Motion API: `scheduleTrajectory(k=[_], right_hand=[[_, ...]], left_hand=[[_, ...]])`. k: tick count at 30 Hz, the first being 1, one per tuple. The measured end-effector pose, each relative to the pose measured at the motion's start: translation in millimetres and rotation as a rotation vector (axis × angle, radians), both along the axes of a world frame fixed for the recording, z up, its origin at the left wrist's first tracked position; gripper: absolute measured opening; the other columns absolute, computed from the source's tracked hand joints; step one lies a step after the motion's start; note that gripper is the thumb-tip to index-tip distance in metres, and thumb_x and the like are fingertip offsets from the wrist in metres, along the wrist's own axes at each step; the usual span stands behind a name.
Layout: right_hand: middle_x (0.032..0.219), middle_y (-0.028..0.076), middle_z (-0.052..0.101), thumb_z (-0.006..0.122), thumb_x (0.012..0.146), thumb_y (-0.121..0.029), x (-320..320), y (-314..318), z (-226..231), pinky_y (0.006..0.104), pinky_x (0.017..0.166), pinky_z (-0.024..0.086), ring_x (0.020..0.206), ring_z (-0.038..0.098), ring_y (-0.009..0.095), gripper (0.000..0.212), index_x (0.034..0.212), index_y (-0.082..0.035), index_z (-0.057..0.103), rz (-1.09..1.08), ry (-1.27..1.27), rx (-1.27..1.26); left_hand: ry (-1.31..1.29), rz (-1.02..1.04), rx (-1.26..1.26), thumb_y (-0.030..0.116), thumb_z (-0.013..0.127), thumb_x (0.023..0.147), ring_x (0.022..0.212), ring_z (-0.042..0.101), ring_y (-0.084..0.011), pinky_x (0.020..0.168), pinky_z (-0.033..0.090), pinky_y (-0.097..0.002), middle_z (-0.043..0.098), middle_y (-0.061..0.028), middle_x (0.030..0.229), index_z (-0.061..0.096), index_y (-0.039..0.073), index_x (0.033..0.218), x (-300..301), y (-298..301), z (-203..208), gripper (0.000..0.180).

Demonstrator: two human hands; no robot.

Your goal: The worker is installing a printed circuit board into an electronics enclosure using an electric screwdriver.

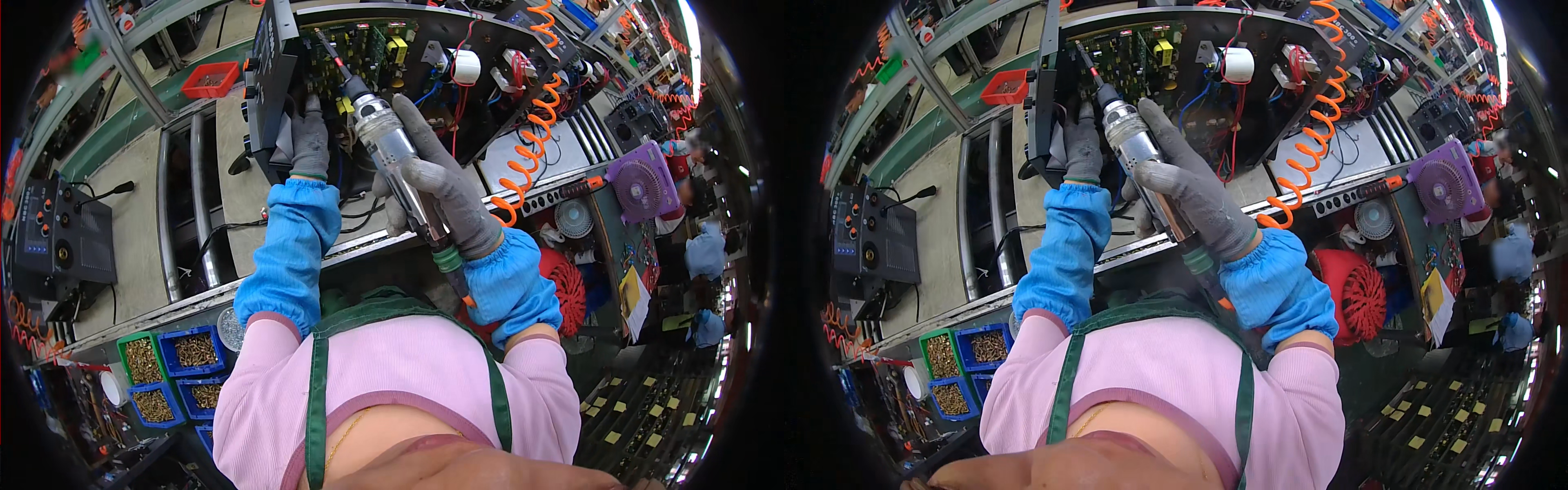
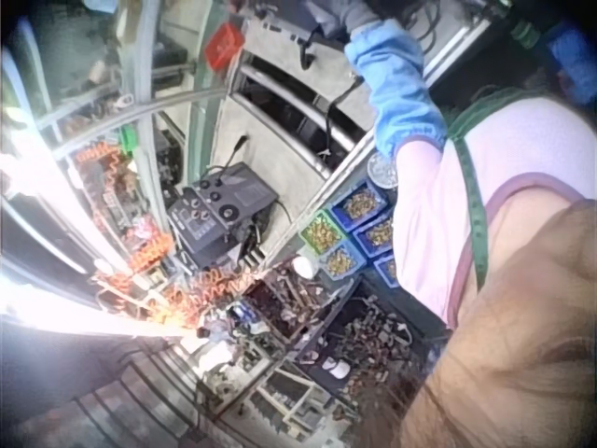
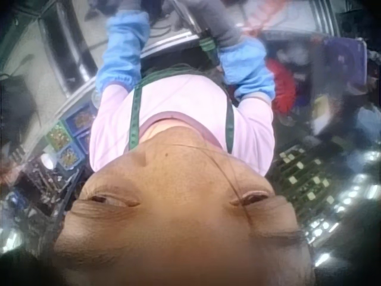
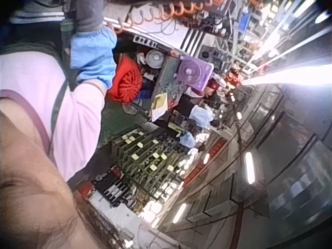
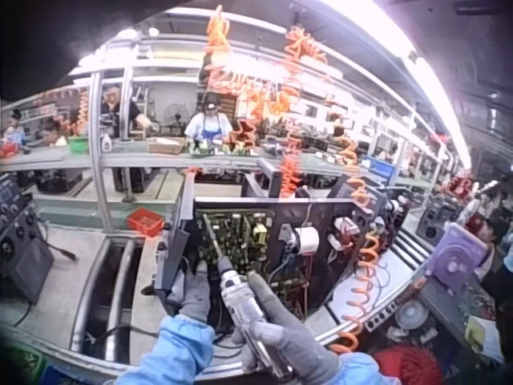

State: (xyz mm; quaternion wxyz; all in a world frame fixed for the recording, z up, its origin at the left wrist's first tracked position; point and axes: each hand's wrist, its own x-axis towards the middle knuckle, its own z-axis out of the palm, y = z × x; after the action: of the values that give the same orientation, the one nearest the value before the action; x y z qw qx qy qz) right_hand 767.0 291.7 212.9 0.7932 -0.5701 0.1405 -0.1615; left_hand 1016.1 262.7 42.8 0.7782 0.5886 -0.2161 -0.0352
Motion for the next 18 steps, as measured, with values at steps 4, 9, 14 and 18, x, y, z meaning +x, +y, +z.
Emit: scheduleTrajectory(k=[4,9,14,18], right_hand=[[0.087,0.017,0.058,0.063,0.079,-0.033,0,-2,4,0.0307,0.051,0.057,0.056,0.062,0.019,0.088,0.151,-0.018,0.015,0.028,0.010,0.010],[0.087,0.016,0.059,0.061,0.081,-0.036,3,-6,9,0.0299,0.052,0.056,0.057,0.062,0.017,0.086,0.151,-0.018,0.015,0.057,0.022,0.007],[0.088,0.018,0.059,0.061,0.082,-0.039,5,-8,14,0.0292,0.053,0.056,0.058,0.062,0.017,0.086,0.151,-0.017,0.015,0.052,0.047,-0.006],[0.088,0.018,0.060,0.060,0.083,-0.039,11,-8,14,0.0295,0.052,0.056,0.058,0.062,0.017,0.085,0.150,-0.014,0.016,0.058,0.040,-0.003]], left_hand=[[0.026,0.030,0.021,0.030,0.054,0.096,0.107,0.055,-0.0222,0.093,0.044,-0.0321,0.058,-0.0106,0.124,0.047,0.007,0.135,2,-1,-4,0.046],[0.144,-0.093,-0.034,0.040,0.062,0.090,0.117,0.049,-0.0265,0.100,0.036,-0.0323,0.052,-0.0129,0.132,0.041,0.003,0.138,4,2,-5,0.065],[0.071,-0.122,-0.183,0.027,0.059,0.094,0.116,0.049,-0.0237,0.100,0.037,-0.0324,0.052,-0.0096,0.133,0.045,0.007,0.137,6,-1,-4,0.050],[0.022,-0.203,-0.255,0.020,0.055,0.095,0.116,0.049,-0.0225,0.100,0.036,-0.0319,0.051,-0.0087,0.135,0.045,0.008,0.137,21,-5,-21,0.045]])
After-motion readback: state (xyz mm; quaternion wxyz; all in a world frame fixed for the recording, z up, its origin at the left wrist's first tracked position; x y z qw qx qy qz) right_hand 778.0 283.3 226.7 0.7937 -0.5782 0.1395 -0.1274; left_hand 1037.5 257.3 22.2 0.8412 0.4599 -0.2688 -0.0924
